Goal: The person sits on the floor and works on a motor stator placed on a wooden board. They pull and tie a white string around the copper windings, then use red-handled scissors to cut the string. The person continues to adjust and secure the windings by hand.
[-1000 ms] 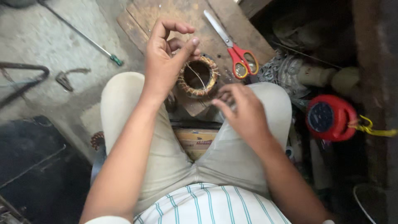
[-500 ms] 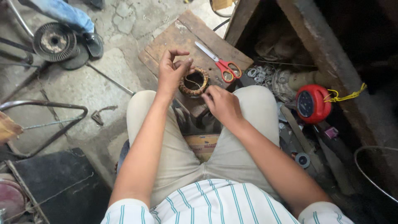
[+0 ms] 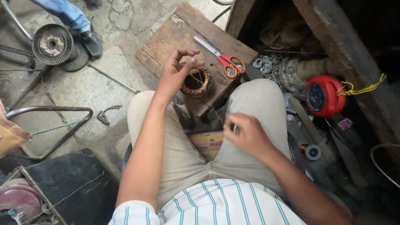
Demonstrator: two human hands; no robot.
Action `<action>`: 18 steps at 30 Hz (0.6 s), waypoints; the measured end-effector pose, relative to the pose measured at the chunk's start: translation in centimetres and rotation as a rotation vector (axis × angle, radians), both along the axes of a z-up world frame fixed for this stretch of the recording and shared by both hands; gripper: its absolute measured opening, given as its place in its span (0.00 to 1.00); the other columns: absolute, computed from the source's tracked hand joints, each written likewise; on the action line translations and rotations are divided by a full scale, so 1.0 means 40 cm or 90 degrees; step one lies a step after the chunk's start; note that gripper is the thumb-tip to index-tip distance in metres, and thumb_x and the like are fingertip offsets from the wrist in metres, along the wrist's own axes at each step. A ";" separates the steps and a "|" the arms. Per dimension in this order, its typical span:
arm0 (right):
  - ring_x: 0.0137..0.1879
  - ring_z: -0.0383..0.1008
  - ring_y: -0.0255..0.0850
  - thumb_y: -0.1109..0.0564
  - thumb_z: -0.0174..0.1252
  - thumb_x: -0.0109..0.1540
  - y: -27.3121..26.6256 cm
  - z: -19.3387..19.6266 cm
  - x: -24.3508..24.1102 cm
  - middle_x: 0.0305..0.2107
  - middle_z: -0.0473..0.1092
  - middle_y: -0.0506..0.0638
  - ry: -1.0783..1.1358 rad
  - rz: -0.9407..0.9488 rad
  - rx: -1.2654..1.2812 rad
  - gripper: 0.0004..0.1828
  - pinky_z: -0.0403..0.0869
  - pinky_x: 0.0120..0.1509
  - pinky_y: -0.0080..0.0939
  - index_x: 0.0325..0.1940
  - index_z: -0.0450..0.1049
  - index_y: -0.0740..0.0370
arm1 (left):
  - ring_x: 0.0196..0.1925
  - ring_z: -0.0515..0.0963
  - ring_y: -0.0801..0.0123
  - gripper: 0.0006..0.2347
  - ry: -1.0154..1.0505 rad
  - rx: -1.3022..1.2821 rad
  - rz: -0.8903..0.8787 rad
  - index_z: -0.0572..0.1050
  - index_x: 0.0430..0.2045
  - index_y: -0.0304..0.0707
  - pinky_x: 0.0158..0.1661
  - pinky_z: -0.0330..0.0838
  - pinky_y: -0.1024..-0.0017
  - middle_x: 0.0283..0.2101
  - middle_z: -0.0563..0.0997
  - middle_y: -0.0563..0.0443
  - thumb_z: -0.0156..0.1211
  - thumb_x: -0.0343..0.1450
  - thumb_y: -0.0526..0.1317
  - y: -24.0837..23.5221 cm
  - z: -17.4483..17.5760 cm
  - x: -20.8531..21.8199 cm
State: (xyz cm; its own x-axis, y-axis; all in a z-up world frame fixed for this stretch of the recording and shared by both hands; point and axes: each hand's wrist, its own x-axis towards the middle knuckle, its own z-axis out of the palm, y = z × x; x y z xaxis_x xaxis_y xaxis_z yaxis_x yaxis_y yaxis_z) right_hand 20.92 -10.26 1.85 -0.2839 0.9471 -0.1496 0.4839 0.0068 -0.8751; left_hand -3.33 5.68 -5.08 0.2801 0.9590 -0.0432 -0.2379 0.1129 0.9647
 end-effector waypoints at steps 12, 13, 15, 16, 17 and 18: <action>0.35 0.71 0.42 0.59 0.56 0.64 -0.152 0.147 0.129 0.22 0.71 0.51 0.568 0.195 0.001 0.13 0.76 0.41 0.42 0.25 0.66 0.62 | 0.38 0.85 0.67 0.06 0.424 0.127 0.002 0.74 0.42 0.36 0.38 0.77 0.71 0.40 0.83 0.50 0.62 0.73 0.33 -0.071 0.129 0.049; 0.33 0.71 0.42 0.58 0.57 0.65 -0.156 0.150 0.135 0.22 0.71 0.51 0.606 0.199 -0.004 0.15 0.76 0.40 0.42 0.24 0.66 0.62 | 0.40 0.84 0.63 0.06 0.466 0.202 -0.002 0.75 0.41 0.36 0.39 0.76 0.68 0.40 0.83 0.48 0.63 0.73 0.33 -0.076 0.137 0.047; 0.33 0.71 0.43 0.57 0.57 0.65 -0.161 0.148 0.141 0.21 0.71 0.51 0.593 0.199 -0.012 0.16 0.76 0.38 0.42 0.24 0.65 0.61 | 0.40 0.83 0.58 0.07 0.507 0.267 -0.026 0.75 0.39 0.37 0.40 0.75 0.65 0.39 0.82 0.46 0.66 0.71 0.33 -0.086 0.147 0.040; 0.32 0.72 0.44 0.57 0.58 0.65 -0.163 0.144 0.144 0.21 0.71 0.52 0.586 0.197 -0.015 0.16 0.75 0.37 0.42 0.24 0.64 0.61 | 0.40 0.83 0.57 0.07 0.507 0.258 -0.044 0.75 0.38 0.37 0.40 0.75 0.64 0.38 0.81 0.46 0.66 0.69 0.33 -0.090 0.151 0.038; 0.32 0.71 0.44 0.57 0.57 0.65 -0.167 0.141 0.146 0.21 0.70 0.52 0.590 0.189 -0.017 0.16 0.75 0.37 0.42 0.24 0.64 0.61 | 0.39 0.82 0.56 0.08 0.507 0.249 -0.063 0.76 0.38 0.38 0.40 0.75 0.63 0.38 0.80 0.46 0.67 0.68 0.34 -0.093 0.154 0.035; 0.32 0.71 0.44 0.57 0.57 0.65 -0.170 0.137 0.147 0.20 0.70 0.52 0.594 0.181 -0.020 0.16 0.74 0.37 0.42 0.24 0.64 0.60 | 0.41 0.82 0.55 0.08 0.519 0.290 -0.079 0.75 0.37 0.37 0.41 0.74 0.62 0.38 0.80 0.47 0.67 0.68 0.34 -0.095 0.158 0.031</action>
